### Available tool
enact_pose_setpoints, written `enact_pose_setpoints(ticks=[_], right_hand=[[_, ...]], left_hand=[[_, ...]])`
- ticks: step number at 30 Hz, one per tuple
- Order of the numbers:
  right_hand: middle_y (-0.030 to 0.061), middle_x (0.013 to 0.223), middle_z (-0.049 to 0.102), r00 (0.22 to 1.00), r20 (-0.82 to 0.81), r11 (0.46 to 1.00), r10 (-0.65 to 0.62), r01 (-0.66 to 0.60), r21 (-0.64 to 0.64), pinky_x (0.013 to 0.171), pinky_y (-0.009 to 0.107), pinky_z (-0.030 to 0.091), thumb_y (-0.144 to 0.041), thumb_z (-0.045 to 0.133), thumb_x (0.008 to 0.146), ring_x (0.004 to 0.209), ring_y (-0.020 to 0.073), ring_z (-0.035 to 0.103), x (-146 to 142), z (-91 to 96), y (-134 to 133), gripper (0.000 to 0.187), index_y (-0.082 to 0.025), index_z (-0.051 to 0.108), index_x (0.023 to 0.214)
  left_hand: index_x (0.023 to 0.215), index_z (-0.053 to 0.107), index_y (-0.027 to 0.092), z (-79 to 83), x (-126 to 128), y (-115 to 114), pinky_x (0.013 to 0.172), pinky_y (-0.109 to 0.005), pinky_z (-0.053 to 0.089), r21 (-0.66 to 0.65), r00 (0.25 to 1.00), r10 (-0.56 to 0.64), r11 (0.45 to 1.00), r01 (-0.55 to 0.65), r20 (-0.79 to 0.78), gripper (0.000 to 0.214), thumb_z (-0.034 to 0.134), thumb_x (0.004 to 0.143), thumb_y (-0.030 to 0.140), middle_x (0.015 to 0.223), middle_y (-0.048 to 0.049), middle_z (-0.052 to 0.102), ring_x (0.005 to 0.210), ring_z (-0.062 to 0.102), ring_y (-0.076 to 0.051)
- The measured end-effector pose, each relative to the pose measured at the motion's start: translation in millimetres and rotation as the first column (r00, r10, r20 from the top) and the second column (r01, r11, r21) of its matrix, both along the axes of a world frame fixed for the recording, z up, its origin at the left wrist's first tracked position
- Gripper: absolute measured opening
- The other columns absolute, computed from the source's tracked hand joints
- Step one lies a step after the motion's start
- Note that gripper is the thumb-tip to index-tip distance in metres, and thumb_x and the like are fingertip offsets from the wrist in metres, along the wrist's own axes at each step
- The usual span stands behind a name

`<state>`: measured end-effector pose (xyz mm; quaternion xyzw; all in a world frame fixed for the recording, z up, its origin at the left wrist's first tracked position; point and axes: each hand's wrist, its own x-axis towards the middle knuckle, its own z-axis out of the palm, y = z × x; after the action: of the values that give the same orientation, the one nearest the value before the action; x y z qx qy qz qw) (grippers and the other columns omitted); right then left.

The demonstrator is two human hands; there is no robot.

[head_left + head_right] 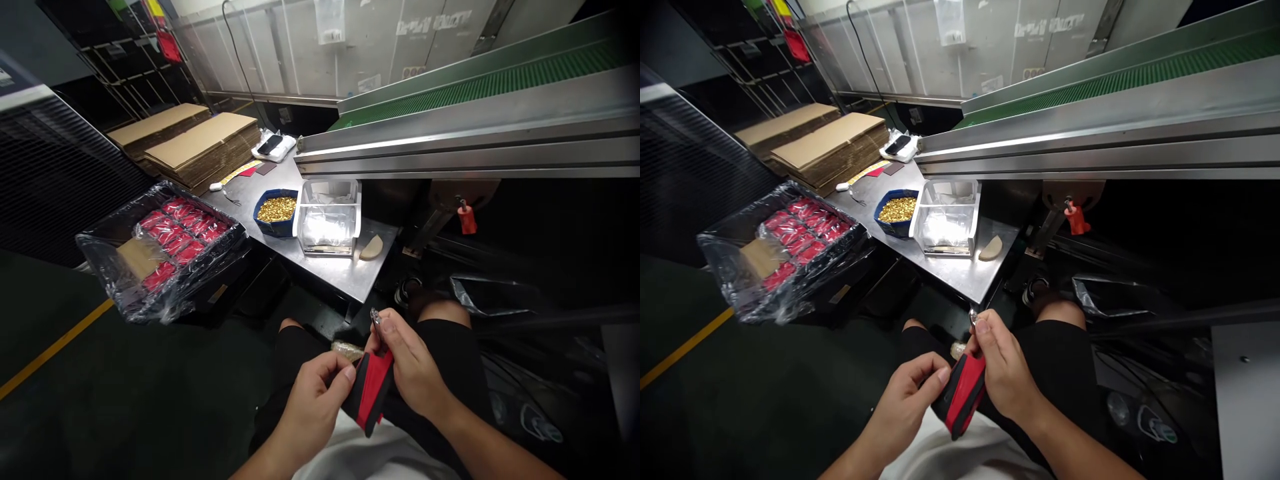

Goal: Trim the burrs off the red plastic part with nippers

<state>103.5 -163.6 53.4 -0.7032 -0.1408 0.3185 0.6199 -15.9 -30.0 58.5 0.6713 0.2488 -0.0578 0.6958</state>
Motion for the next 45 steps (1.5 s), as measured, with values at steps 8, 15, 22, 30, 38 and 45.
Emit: enact_pose_setpoints(ticks=[8,15,22,30,38,45], right_hand=[[-0.0039,0.071,0.057,0.998,0.028,0.999,0.053,-0.053,-0.004,0.067,0.030,0.044,-0.054,0.032,0.099,0.066,0.0124,0.053,0,-1.2,1,0.038,-0.024,0.051,0.084],[-0.0049,0.070,0.053,0.983,0.068,0.985,0.170,-0.169,-0.022,0.064,0.030,0.039,-0.052,0.032,0.100,0.064,0.0112,0.049,-9,3.3,3,0.036,-0.025,0.050,0.086],[-0.0040,0.071,0.056,0.994,-0.010,0.994,0.109,-0.109,0.031,0.067,0.030,0.043,-0.053,0.033,0.100,0.066,0.0123,0.053,-6,-3.4,5,0.037,-0.024,0.050,0.083],[-0.0041,0.071,0.055,0.993,-0.024,0.992,0.118,-0.117,0.038,0.066,0.028,0.042,-0.053,0.035,0.099,0.066,0.0110,0.050,-5,-4.3,6,0.036,-0.023,0.049,0.083],[-0.0032,0.068,0.056,0.988,-0.151,0.996,0.042,-0.030,0.079,0.065,0.029,0.045,-0.056,0.036,0.098,0.063,0.0120,0.052,2,-8.9,6,0.041,-0.022,0.049,0.079],[-0.0029,0.067,0.057,0.983,-0.179,0.995,0.046,-0.029,0.094,0.063,0.029,0.044,-0.057,0.038,0.097,0.061,0.0118,0.053,3,-12.3,6,0.042,-0.022,0.050,0.078]], left_hand=[[0.074,0.058,0.013,-3.8,4,3,0.062,-0.025,0.030,-0.115,0.999,0.050,0.992,-0.051,-0.015,0.040,0.064,0.086,0.051,0.067,0.0010,0.048,0.065,0.038,-0.011],[0.062,0.044,0.017,-11.7,8,-4,0.052,-0.025,0.021,-0.022,0.993,0.075,0.997,-0.077,-0.091,0.053,0.062,0.086,0.059,0.058,0.0043,0.038,0.057,0.029,-0.008],[0.062,0.047,0.016,-15.0,8,-6,0.056,-0.025,0.026,-0.196,0.990,0.136,0.970,-0.143,-0.046,0.055,0.055,0.089,0.063,0.059,0.0027,0.041,0.059,0.032,-0.010],[0.069,0.051,0.015,-11.6,7,-8,0.059,-0.025,0.027,-0.140,0.991,0.094,0.984,-0.106,-0.094,0.048,0.064,0.085,0.058,0.064,0.0023,0.046,0.062,0.035,-0.010],[0.087,0.067,0.010,-3.5,3,-1,0.070,-0.026,0.035,-0.329,0.995,0.084,0.940,-0.095,-0.049,0.030,0.063,0.086,0.040,0.075,-0.0030,0.058,0.072,0.046,-0.013],[0.092,0.067,0.012,-10.6,6,-5,0.062,-0.023,0.038,-0.257,0.977,0.207,0.942,-0.215,-0.060,0.033,0.066,0.086,0.045,0.067,0.0013,0.054,0.064,0.046,-0.010]])
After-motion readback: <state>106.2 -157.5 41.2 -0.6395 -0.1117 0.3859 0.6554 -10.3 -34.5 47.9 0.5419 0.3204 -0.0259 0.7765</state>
